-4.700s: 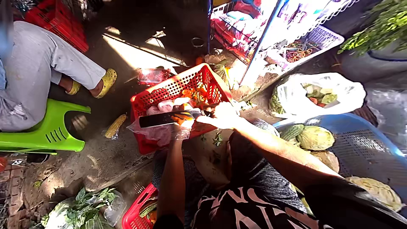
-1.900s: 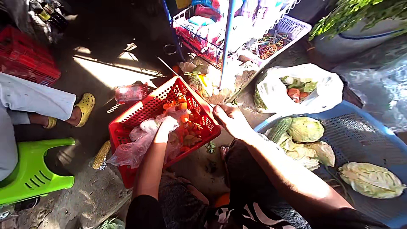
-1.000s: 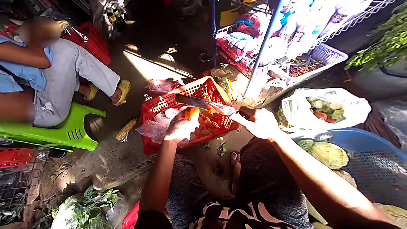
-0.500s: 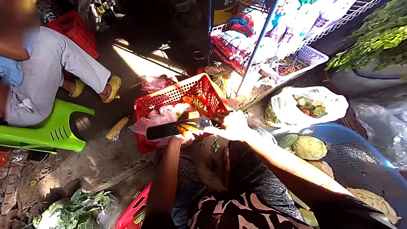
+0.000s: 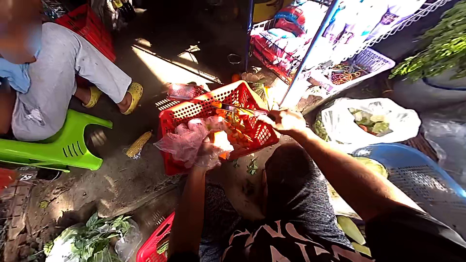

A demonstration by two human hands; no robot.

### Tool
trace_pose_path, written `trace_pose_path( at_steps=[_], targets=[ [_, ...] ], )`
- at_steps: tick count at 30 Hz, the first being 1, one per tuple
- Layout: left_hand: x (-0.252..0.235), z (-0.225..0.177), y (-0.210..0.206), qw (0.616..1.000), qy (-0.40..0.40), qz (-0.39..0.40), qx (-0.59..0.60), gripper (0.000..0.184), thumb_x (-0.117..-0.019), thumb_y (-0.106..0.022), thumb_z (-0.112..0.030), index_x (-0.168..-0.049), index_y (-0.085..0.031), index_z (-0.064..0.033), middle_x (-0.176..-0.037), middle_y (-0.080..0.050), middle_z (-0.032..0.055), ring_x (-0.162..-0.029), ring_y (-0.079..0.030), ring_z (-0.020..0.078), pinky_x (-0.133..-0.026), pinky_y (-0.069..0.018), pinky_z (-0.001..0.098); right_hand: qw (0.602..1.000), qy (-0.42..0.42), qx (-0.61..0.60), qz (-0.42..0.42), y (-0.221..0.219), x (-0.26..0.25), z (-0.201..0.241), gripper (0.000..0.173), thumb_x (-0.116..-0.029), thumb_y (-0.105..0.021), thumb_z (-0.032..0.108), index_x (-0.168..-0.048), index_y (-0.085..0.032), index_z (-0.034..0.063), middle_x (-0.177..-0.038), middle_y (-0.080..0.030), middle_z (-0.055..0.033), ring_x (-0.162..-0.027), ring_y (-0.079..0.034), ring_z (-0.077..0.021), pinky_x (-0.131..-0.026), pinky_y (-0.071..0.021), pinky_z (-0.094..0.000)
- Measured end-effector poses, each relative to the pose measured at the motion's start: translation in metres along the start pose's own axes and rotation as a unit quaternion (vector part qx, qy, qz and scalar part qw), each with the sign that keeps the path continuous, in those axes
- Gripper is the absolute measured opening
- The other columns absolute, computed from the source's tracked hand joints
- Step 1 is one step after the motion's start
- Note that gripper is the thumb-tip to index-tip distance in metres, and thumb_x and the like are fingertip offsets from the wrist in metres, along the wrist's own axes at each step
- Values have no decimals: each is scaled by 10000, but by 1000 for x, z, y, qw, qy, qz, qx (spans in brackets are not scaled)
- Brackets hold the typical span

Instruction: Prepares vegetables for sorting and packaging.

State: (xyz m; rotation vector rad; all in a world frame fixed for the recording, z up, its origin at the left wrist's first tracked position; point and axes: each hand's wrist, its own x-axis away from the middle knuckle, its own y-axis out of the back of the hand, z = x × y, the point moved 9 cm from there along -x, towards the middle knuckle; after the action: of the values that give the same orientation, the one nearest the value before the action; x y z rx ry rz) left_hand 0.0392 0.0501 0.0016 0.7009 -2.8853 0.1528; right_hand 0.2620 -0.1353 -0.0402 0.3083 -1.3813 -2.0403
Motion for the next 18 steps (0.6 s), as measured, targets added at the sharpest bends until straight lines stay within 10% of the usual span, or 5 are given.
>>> trace_pose_path(
  at_steps=[5, 8, 11, 14, 18],
  targets=[
    [-17, 15, 15, 995, -19, -4, 94, 420, -867, -614, 50, -1280, -544, 16, -1011, -695, 95, -886, -685, 156, -809, -590, 331, 996, -62, -28, 65, 0, 2, -1, 707, -1024, -401, 675, -1099, -703, 41, -1068, -704, -268, -1046, -670, -483, -834, -484, -727],
    [-21, 8, 5, 965, -1, -6, 260, 291, -1021, -459, -307, -1124, -623, -90, -845, -669, 47, -699, -651, 139, -635, -574, 304, 989, -51, -125, 61, -17, 0, -3, 720, -1027, -421, 662, -1074, -708, 4, -1040, -695, -282, -1012, -668, -480, -851, -479, -725],
    [-22, 4, 6, 917, 23, -42, 396, 579, -1006, -368, -670, -1019, -633, -155, -794, -656, 38, -678, -661, 155, -607, -584, 333, 970, -58, -229, 62, -20, 19, 12, 710, -1018, -453, 657, -1157, -716, 13, -1042, -698, -286, -998, -664, -477, -884, -462, -719],
    [-28, 15, 1, 875, 20, -33, 483, 546, -1050, -306, -575, -958, -615, -135, -730, -617, 20, -598, -631, 119, -529, -553, 257, 967, -32, -249, 44, -11, 35, 28, 694, -1003, -454, 685, -1083, -740, 58, -961, -708, -226, -939, -675, -427, -842, -480, -696],
    [-29, 14, -3, 880, 12, -38, 474, 565, -1087, -177, -523, -1142, -582, -132, -1014, -670, 72, -919, -673, 176, -782, -583, 317, 962, -5, -271, 24, 5, 54, 50, 639, -1027, -460, 634, -1080, -748, 66, -911, -710, -188, -888, -680, -379, -790, -490, -665]
  ],
)
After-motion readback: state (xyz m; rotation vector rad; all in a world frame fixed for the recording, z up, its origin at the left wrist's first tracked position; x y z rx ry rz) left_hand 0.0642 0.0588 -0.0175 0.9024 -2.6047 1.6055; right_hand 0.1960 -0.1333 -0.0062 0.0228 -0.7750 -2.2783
